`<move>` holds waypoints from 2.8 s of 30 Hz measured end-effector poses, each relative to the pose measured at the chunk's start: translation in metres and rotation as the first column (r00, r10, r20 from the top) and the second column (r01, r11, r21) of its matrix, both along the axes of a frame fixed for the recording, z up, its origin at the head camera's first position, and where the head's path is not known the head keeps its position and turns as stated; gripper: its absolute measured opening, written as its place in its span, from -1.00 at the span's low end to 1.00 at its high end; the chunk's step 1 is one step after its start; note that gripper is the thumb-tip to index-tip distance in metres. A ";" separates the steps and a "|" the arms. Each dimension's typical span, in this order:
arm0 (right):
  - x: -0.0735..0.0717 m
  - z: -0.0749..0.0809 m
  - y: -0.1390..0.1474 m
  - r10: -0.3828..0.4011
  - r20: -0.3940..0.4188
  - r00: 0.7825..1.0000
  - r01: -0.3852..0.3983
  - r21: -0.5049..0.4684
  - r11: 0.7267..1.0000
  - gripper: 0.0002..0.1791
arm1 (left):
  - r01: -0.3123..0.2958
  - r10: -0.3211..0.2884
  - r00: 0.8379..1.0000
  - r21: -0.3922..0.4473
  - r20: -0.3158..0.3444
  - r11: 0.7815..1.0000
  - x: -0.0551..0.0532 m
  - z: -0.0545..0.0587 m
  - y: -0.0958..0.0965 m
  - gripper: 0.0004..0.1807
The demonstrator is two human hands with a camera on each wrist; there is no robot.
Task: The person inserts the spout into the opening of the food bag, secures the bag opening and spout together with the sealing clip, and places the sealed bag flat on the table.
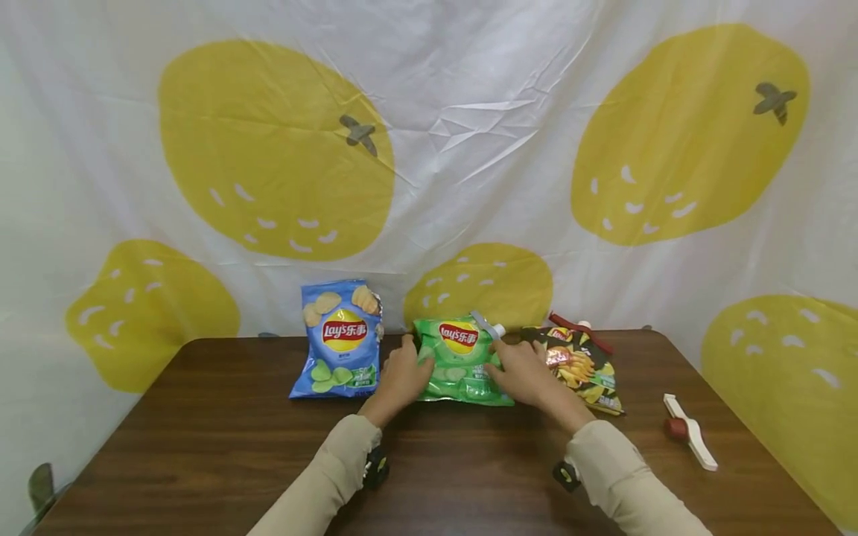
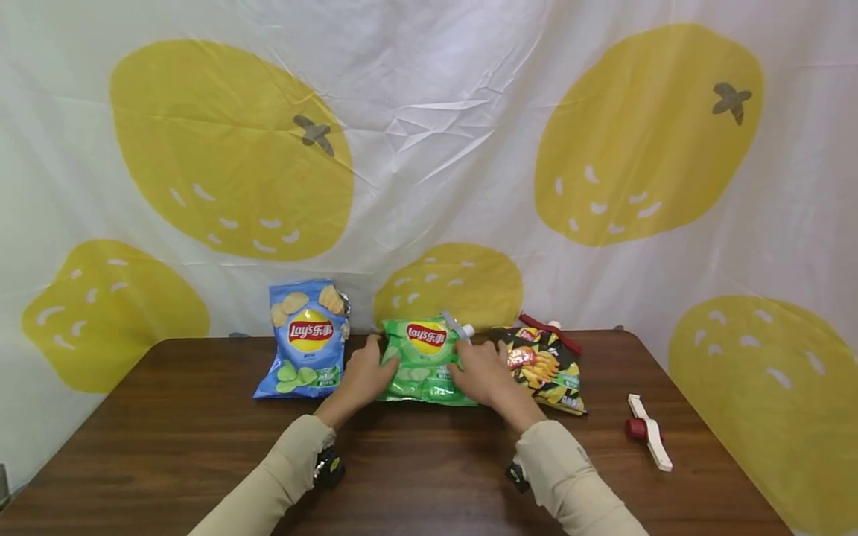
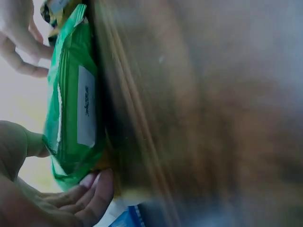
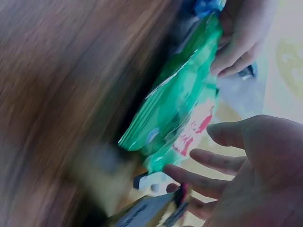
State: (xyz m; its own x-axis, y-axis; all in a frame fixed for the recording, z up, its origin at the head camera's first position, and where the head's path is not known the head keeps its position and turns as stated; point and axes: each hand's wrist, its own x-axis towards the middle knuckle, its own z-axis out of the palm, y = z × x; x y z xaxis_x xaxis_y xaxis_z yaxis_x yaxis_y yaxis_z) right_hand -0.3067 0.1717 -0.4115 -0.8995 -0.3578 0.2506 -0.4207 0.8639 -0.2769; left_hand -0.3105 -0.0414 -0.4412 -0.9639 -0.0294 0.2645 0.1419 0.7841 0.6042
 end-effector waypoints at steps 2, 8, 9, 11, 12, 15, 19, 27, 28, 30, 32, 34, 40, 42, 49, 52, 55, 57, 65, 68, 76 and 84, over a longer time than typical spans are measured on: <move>0.004 0.002 -0.006 0.014 -0.028 0.999 -0.015 -0.023 1.000 -0.65 | 0.011 -0.012 0.998 -0.014 -0.060 1.000 0.008 0.002 -0.002 -0.47; 0.017 0.008 -0.031 0.106 -0.148 0.983 -0.116 -0.064 0.991 -0.72 | 0.081 -0.087 0.982 -0.042 -0.170 0.996 0.037 0.013 -0.018 -0.48; 0.019 0.009 -0.036 0.128 -0.161 0.979 -0.141 -0.070 0.988 -0.72 | 0.084 -0.090 0.980 -0.042 -0.177 0.996 0.042 0.015 -0.022 -0.49; 0.023 0.010 -0.047 0.165 -0.176 0.970 -0.184 -0.095 0.978 -0.72 | 0.089 -0.093 0.978 -0.032 -0.188 0.996 0.051 0.019 -0.030 -0.50; 0.025 0.012 -0.053 0.185 -0.178 0.967 -0.207 -0.114 0.972 -0.72 | 0.092 -0.096 0.976 -0.028 -0.195 0.995 0.054 0.021 -0.035 -0.50; 0.030 0.014 -0.070 0.227 -0.183 0.956 -0.259 -0.172 0.951 -0.73 | 0.101 -0.101 0.974 -0.011 -0.204 0.995 0.062 0.029 -0.049 -0.50; 0.033 0.013 -0.094 0.287 -0.172 0.942 -0.321 -0.223 0.921 -0.71 | 0.082 -0.074 0.978 0.029 -0.192 0.996 0.068 0.036 -0.069 -0.49; 0.039 0.005 -0.131 0.367 -0.045 0.929 -0.367 -0.226 0.902 -0.58 | 0.023 -0.008 0.975 0.064 -0.222 0.998 0.073 0.038 -0.107 -0.57; 0.039 0.004 -0.134 0.369 -0.027 0.929 -0.365 -0.230 0.902 -0.57 | 0.014 0.001 0.975 0.066 -0.224 0.998 0.072 0.038 -0.111 -0.58; 0.040 0.002 -0.141 0.374 0.003 0.927 -0.363 -0.238 0.901 -0.54 | -0.009 0.023 0.972 0.060 -0.235 0.998 0.069 0.036 -0.121 -0.61; 0.040 -0.001 -0.146 0.377 0.019 0.926 -0.362 -0.244 0.900 -0.52 | -0.034 0.047 0.969 0.056 -0.241 0.998 0.065 0.034 -0.131 -0.63; 0.040 -0.006 -0.151 0.377 0.045 0.925 -0.356 -0.245 0.902 -0.49 | -0.061 0.072 0.970 0.053 -0.233 0.997 0.062 0.032 -0.140 -0.64; 0.042 -0.025 -0.158 0.375 0.132 0.918 -0.336 -0.248 0.909 -0.39 | -0.098 0.100 0.987 0.022 -0.122 0.995 0.056 0.018 -0.162 -0.60; 0.042 -0.029 -0.159 0.375 0.141 0.916 -0.333 -0.253 0.908 -0.37 | -0.093 0.094 0.993 0.010 -0.077 0.996 0.053 0.012 -0.167 -0.57; 0.040 -0.033 -0.161 0.369 0.169 0.914 -0.315 -0.277 0.907 -0.35 | -0.073 0.045 0.989 0.198 0.142 0.977 0.046 0.002 -0.184 -0.45; 0.040 -0.036 -0.160 0.367 0.178 0.913 -0.310 -0.284 0.907 -0.36 | -0.083 -0.011 0.968 0.360 0.250 0.929 0.042 -0.002 -0.192 -0.39; 0.039 -0.038 -0.160 0.361 0.180 0.915 -0.301 -0.290 0.908 -0.37 | -0.096 -0.074 0.945 0.486 0.318 0.868 0.039 -0.006 -0.199 -0.37; 0.039 -0.039 -0.159 0.361 0.175 0.916 -0.301 -0.294 0.907 -0.37 | -0.082 -0.110 0.938 0.520 0.329 0.850 0.039 -0.007 -0.200 -0.37; 0.039 -0.037 -0.158 0.362 0.172 0.916 -0.305 -0.284 0.909 -0.39 | -0.066 -0.133 0.934 0.526 0.333 0.848 0.042 -0.005 -0.203 -0.39; 0.038 -0.035 -0.160 0.370 0.170 0.913 -0.316 -0.278 0.907 -0.38 | -0.098 -0.102 0.933 0.519 0.344 0.849 0.042 -0.003 -0.207 -0.45; 0.037 -0.029 -0.160 0.360 0.176 0.916 -0.309 -0.263 0.914 -0.47 | -0.110 -0.119 0.923 0.548 0.365 0.829 0.044 0.002 -0.206 -0.52; 0.041 -0.028 -0.158 0.339 0.181 0.923 -0.281 -0.283 0.917 -0.50 | -0.105 -0.108 0.920 0.504 0.376 0.857 0.047 0.001 -0.203 -0.63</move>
